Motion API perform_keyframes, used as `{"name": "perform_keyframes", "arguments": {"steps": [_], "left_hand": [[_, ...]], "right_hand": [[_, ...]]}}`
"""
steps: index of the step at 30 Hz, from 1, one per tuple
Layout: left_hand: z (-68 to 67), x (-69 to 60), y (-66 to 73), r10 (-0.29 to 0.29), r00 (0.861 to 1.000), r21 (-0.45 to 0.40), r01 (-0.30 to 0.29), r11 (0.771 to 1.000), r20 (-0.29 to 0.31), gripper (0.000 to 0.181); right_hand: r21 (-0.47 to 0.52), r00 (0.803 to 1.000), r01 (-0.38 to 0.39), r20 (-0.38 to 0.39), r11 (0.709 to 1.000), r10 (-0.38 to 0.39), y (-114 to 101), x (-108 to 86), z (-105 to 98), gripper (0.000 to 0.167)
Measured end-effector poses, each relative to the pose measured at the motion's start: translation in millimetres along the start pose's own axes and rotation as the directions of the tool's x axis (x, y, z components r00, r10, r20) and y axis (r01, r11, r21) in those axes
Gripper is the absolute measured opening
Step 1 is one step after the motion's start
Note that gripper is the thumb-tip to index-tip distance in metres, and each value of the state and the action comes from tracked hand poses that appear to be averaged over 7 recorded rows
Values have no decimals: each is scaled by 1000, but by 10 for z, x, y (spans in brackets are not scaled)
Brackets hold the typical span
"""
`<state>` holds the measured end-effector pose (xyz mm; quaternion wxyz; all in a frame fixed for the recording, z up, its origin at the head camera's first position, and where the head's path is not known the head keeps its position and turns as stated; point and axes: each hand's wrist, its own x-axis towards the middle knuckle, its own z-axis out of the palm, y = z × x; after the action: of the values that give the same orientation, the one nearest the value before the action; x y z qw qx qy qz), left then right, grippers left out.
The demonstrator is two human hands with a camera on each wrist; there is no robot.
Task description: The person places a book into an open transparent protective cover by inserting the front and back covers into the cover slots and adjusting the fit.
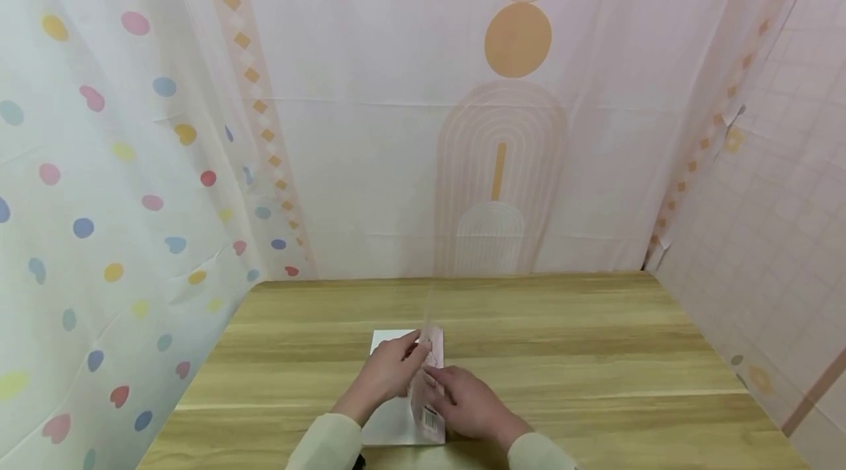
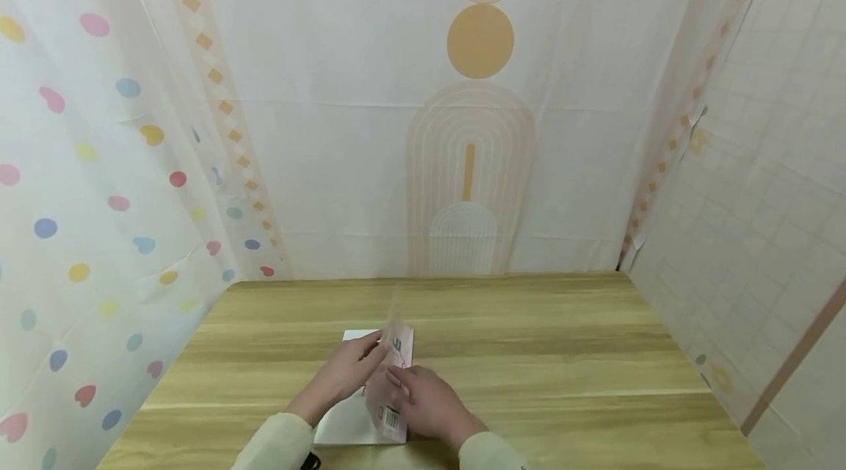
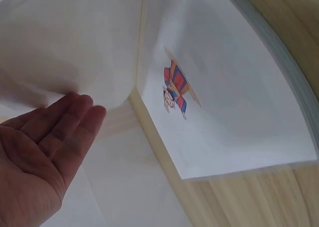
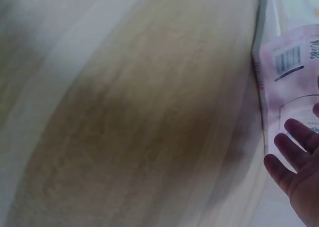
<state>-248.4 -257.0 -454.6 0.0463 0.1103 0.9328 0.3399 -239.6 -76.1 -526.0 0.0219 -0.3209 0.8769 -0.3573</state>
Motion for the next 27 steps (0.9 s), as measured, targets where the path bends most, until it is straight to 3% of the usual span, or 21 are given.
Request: {"name": "perform_keyframes", "arguments": {"steps": [6,18,27], "left_hand": [[-32,-21,-48,-20,999,-8,20,1000,-28,44],[-49,-57,-183,-66,998,-131,68,989,18,44],[-100,-111,-336,-68,998,-97,66,993,-11,40]], "right_hand": [[-160,1000,6,22,987,-2,17,-21,63,44],[-159,996,-48,64,986,59,16,-15,64,48],[-216,982,-80,152,973,114,7,13,93,53]]}}
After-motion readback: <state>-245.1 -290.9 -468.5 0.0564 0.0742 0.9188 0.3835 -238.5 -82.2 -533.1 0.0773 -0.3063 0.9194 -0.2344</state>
